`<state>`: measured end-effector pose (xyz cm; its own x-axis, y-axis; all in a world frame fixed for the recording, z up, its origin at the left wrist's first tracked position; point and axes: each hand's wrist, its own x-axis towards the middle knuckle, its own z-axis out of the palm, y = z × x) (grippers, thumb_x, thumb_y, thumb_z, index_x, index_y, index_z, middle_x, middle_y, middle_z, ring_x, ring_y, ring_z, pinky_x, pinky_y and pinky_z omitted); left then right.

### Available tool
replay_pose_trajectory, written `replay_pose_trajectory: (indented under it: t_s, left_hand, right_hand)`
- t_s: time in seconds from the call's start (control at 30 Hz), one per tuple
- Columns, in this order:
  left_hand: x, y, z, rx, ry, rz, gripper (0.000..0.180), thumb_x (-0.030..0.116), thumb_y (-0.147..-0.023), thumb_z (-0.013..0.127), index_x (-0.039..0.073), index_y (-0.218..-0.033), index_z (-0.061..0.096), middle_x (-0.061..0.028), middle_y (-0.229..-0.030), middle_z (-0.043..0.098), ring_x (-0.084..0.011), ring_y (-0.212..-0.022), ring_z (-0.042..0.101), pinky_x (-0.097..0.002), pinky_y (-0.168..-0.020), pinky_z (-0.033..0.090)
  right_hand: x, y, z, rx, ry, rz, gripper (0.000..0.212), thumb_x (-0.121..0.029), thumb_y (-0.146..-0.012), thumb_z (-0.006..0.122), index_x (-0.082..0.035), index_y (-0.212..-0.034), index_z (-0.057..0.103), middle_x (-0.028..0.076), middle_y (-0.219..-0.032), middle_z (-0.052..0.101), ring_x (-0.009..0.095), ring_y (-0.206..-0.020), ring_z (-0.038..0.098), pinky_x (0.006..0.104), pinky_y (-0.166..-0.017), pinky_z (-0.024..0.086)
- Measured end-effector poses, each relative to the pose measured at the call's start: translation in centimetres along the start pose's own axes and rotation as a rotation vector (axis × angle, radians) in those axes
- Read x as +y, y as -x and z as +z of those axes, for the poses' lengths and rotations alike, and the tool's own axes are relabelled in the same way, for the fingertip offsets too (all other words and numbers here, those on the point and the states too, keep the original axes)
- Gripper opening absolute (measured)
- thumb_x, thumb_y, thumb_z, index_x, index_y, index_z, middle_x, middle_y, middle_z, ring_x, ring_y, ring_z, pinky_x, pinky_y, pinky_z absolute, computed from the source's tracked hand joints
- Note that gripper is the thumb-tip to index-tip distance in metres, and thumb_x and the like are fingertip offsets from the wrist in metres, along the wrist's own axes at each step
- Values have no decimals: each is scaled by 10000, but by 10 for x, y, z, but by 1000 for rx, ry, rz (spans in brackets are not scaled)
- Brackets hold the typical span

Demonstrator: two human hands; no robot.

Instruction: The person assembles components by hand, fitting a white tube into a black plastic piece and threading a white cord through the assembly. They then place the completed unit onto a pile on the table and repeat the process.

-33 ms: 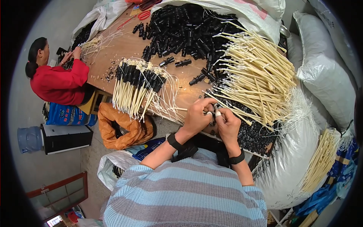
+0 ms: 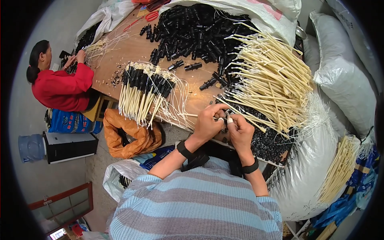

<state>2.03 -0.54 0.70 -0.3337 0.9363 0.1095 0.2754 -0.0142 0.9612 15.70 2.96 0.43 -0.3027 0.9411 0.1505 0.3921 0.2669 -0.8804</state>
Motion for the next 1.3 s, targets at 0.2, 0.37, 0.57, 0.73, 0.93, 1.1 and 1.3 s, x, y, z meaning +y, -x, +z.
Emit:
replay_pose_trajectory:
  t_s: [0.2,0.37,0.57,0.73,0.93,1.1,1.3]
  left_hand:
    - [-5,-7,-4,62,-202,155,218,-16,-654,553,46,-796,706,-50,-724,597,-191,-715,507,-282,-609,394]
    - [-9,-6,-4,82,-217,150,189,-17,-639,573,53,-763,697,-52,-743,606,-197,-743,531,-287,-613,414]
    - [6,-9,-16,-85,-179,184,301,0,-655,598,58,-938,681,-96,-845,642,-265,-831,599,-336,-714,488]
    - [-7,-5,-14,-469,-163,236,489,-34,-689,632,51,-1170,603,-135,-1005,670,-269,-885,655,-334,-798,519]
    - [-2,-12,-26,-358,-312,109,258,96,-730,631,70,-981,684,-145,-796,676,-313,-712,655,-368,-630,504]
    - [11,-5,-21,-324,-566,290,219,92,-690,655,89,-908,675,-129,-757,655,-337,-716,641,-410,-585,492]
    - [8,-9,-52,-9,-496,368,197,97,-689,655,70,-883,675,-114,-785,665,-310,-693,636,-410,-597,488]
  right_hand:
    - [3,2,2,28,66,-259,68,-47,-830,675,-60,-896,677,27,-555,506,73,-469,451,240,-458,373]
    - [7,5,0,-51,0,-237,81,-49,-832,678,-53,-912,671,21,-570,534,65,-473,475,234,-462,387]
    - [1,1,-17,-186,-911,372,177,-68,-886,623,2,-1047,642,-57,-647,526,22,-498,399,175,-467,308]
    - [8,-6,-35,-235,-1269,445,199,-75,-903,590,-17,-1090,624,-74,-586,443,26,-462,356,187,-448,294]
    - [-4,-1,-38,-213,343,-443,287,-30,-773,682,-86,-1051,726,78,-570,532,105,-512,515,288,-502,424]
    - [-3,-5,-25,-209,-14,86,153,-121,-788,746,-40,-875,650,57,-529,531,99,-474,511,268,-457,387]
    - [-29,-7,-7,-43,138,-332,294,-2,-802,681,8,-1093,642,134,-964,675,202,-786,654,295,-666,514]
